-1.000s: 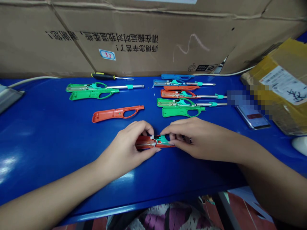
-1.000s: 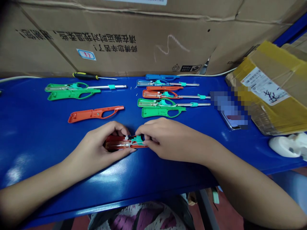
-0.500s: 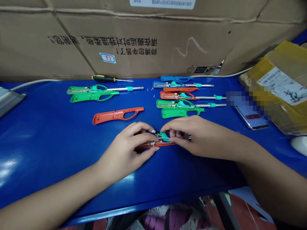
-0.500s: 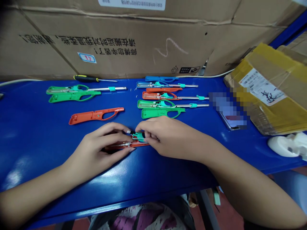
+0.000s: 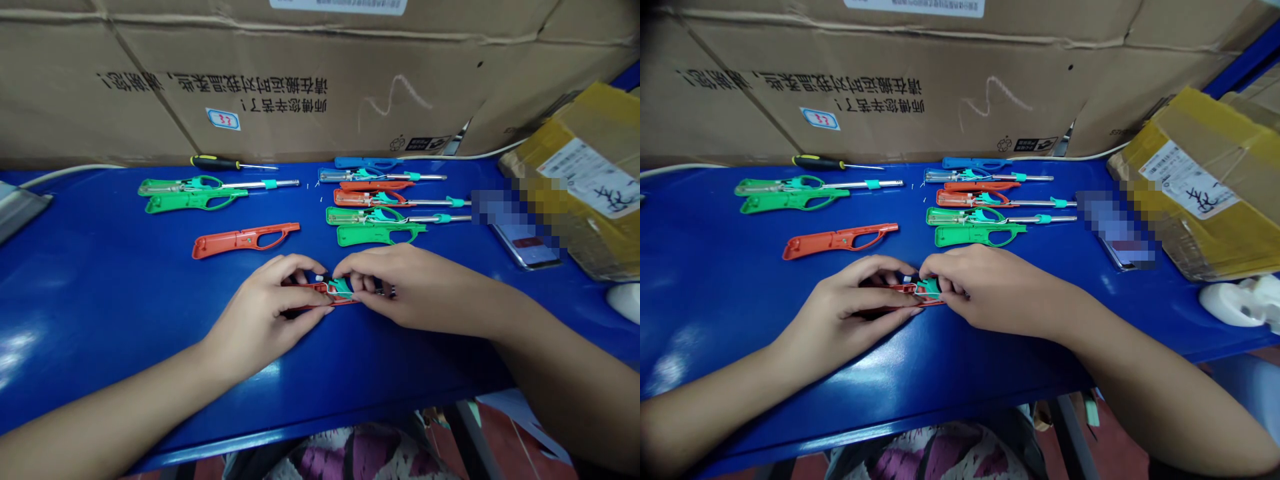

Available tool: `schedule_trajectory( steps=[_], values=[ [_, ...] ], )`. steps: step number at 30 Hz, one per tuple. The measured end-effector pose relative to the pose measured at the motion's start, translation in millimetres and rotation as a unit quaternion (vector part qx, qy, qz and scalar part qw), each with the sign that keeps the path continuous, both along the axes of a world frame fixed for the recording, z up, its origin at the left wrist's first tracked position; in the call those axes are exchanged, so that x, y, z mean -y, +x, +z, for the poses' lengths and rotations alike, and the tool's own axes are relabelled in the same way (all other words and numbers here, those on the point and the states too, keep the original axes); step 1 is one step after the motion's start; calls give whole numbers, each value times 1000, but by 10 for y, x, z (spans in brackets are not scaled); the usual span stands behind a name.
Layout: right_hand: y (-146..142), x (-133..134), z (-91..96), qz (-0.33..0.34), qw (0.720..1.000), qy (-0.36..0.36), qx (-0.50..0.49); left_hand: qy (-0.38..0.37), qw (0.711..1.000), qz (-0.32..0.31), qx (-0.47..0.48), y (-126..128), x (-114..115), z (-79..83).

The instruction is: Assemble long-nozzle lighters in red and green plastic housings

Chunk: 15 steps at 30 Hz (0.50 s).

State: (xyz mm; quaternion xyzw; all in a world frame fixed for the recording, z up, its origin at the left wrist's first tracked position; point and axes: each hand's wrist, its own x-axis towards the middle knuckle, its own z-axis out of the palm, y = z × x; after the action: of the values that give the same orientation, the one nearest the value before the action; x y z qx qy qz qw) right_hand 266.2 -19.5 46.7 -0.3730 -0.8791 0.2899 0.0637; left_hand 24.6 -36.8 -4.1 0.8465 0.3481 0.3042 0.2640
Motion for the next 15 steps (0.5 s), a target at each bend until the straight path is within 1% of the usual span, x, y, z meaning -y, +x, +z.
schedule_trajectory(
  steps=[8, 12, 15],
  values=[
    [1, 24, -33, 63, 994, 85, 31, 8, 1000, -10, -3, 4, -8, 0],
    [6, 32, -15, 71, 992, 99, 42, 20, 1000, -13, -6, 5, -12, 3],
    [0, 35, -2, 72, 992, 97, 48, 21, 1000, -13, -8, -3, -9, 2]
  ],
)
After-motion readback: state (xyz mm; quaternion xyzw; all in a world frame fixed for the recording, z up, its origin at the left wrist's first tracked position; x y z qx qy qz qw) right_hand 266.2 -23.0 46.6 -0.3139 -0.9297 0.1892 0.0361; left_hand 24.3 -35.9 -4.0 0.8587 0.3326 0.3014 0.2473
